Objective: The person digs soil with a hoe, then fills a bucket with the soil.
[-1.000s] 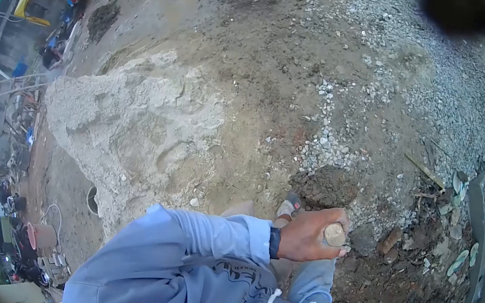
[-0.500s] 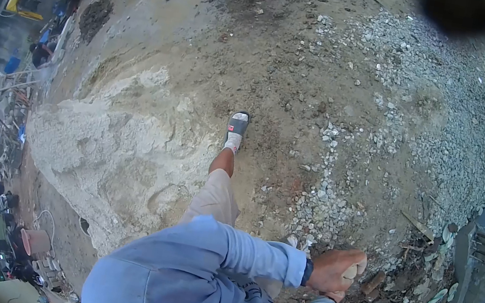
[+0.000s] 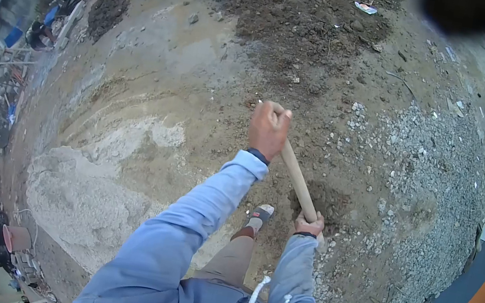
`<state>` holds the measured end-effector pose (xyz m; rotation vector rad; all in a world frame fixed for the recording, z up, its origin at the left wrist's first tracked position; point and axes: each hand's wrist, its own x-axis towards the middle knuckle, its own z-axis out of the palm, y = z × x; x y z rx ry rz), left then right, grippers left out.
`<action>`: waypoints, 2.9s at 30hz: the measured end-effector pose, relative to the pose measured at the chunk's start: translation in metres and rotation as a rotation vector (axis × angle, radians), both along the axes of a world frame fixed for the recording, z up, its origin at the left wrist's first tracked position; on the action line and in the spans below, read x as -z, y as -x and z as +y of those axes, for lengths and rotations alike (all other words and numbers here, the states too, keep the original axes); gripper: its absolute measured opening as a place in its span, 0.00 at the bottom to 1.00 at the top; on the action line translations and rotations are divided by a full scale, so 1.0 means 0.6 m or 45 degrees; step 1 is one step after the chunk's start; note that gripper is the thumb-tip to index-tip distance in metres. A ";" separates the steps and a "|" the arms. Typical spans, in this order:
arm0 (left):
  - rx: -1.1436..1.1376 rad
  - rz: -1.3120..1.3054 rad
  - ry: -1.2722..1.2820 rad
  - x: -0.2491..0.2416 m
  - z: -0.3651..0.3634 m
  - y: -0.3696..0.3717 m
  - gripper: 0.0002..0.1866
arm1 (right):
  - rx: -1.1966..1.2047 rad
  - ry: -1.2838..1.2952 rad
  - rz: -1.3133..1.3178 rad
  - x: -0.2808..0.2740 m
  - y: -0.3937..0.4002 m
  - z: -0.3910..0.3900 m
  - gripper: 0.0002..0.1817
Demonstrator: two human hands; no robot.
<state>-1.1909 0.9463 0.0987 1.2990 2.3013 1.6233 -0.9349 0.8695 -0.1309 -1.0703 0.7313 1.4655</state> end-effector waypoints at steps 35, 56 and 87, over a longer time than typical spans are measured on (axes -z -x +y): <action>0.107 -0.863 1.411 0.245 -0.197 0.240 0.27 | -0.020 0.313 -1.098 -0.250 -0.326 -0.163 0.08; 0.647 -0.305 1.382 0.210 -0.081 -0.147 0.31 | 0.570 0.467 -0.899 -0.221 -0.554 -0.609 0.11; 2.407 0.706 2.271 0.367 -0.507 -1.305 0.20 | 3.194 1.362 0.151 -0.081 0.036 -1.041 0.10</action>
